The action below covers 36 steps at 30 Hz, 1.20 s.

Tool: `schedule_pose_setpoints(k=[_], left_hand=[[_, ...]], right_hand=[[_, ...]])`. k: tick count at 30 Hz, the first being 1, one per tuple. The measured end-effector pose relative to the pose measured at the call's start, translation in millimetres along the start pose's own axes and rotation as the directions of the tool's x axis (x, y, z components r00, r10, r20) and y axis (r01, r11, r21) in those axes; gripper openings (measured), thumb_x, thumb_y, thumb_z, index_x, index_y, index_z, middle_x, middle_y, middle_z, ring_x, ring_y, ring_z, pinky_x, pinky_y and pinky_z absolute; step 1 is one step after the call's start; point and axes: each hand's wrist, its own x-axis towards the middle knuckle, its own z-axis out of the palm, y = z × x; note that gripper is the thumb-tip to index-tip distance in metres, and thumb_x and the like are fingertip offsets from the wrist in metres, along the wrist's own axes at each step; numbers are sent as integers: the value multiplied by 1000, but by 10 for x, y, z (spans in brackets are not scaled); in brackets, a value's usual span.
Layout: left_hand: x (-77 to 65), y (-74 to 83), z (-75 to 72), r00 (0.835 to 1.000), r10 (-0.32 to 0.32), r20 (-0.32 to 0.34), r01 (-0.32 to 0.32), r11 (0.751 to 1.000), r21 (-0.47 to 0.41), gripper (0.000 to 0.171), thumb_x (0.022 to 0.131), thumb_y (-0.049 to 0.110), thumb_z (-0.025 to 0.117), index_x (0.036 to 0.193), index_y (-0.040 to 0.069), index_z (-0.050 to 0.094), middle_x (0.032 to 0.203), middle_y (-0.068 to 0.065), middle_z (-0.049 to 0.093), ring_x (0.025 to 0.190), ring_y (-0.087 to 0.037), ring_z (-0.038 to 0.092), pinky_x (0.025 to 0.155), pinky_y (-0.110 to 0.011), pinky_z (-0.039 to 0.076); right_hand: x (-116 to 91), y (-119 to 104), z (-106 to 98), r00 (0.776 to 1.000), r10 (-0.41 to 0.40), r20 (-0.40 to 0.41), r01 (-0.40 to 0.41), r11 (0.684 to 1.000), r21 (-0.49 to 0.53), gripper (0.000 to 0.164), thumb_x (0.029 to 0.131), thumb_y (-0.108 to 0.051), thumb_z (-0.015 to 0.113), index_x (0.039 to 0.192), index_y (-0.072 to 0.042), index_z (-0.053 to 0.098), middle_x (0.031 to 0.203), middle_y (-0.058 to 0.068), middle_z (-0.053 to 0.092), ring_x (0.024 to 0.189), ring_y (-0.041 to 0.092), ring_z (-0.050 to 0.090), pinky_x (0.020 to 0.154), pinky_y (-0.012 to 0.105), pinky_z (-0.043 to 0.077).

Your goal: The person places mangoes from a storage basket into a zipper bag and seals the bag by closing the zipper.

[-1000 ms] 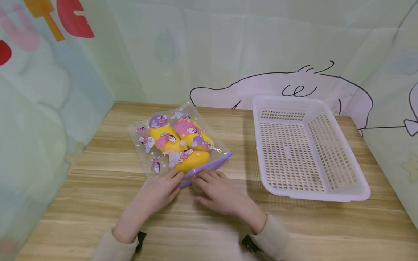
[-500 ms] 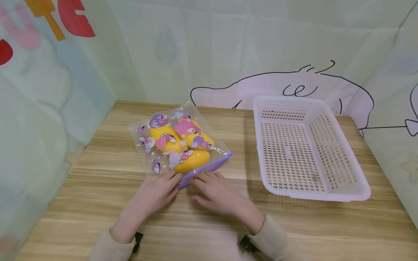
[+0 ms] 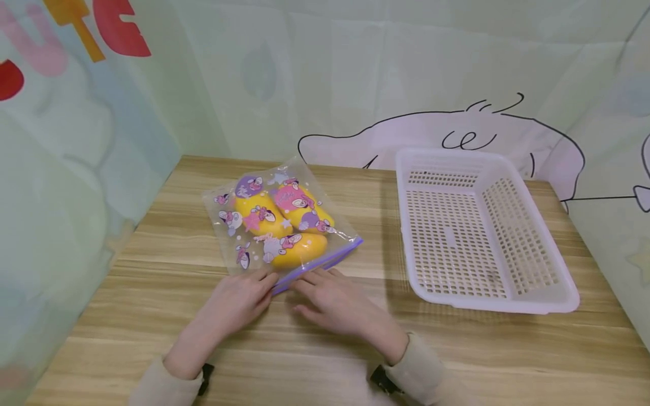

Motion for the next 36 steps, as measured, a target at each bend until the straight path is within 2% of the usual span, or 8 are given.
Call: schedule_pose_setpoints(k=[9,16,21,30,36], left_hand=[[-52,-60,12,1000,12,9,-12,1000,14,20,78,17,74,81,17,54,73,6,57,56,-7,42,46,-20,34],[-93,-80,-7,998,-18,65,16,999,35,23,76,22,78,81,17,55,73,5,57,56,-7,45,47,-20,35],[-122,-102,-6,997,-24,70,22,999,32,25,75,22,79,81,16,56,74,4,56,55,-5,44,47,-19,35],[-165,-136,-5,998,-21,66,18,999,41,25,73,23,80,82,17,57,75,6,56,56,-4,46,46,-17,33],[-192,-148,-9,994,-44,102,42,999,26,25,72,22,80,83,17,58,76,6,54,58,-4,45,47,-17,33]], right_hand=[[25,-15,5,999,-26,-27,26,1000,6,39,93,-36,58,127,-16,59,130,-1,60,128,18,52,111,39,37],[57,-34,11,996,-74,-44,75,997,19,39,93,-33,59,127,-14,59,126,0,61,122,16,55,109,35,40],[111,-69,8,993,-112,-30,113,993,30,37,93,-31,60,127,-15,60,126,-2,62,122,14,55,108,32,40],[249,-129,20,989,-148,-22,146,987,-74,33,90,-34,62,121,-21,62,121,-6,62,116,12,54,102,30,43],[324,-123,61,986,-164,-8,162,980,-118,35,90,-36,63,122,-22,62,120,-7,62,115,12,53,103,31,41]])
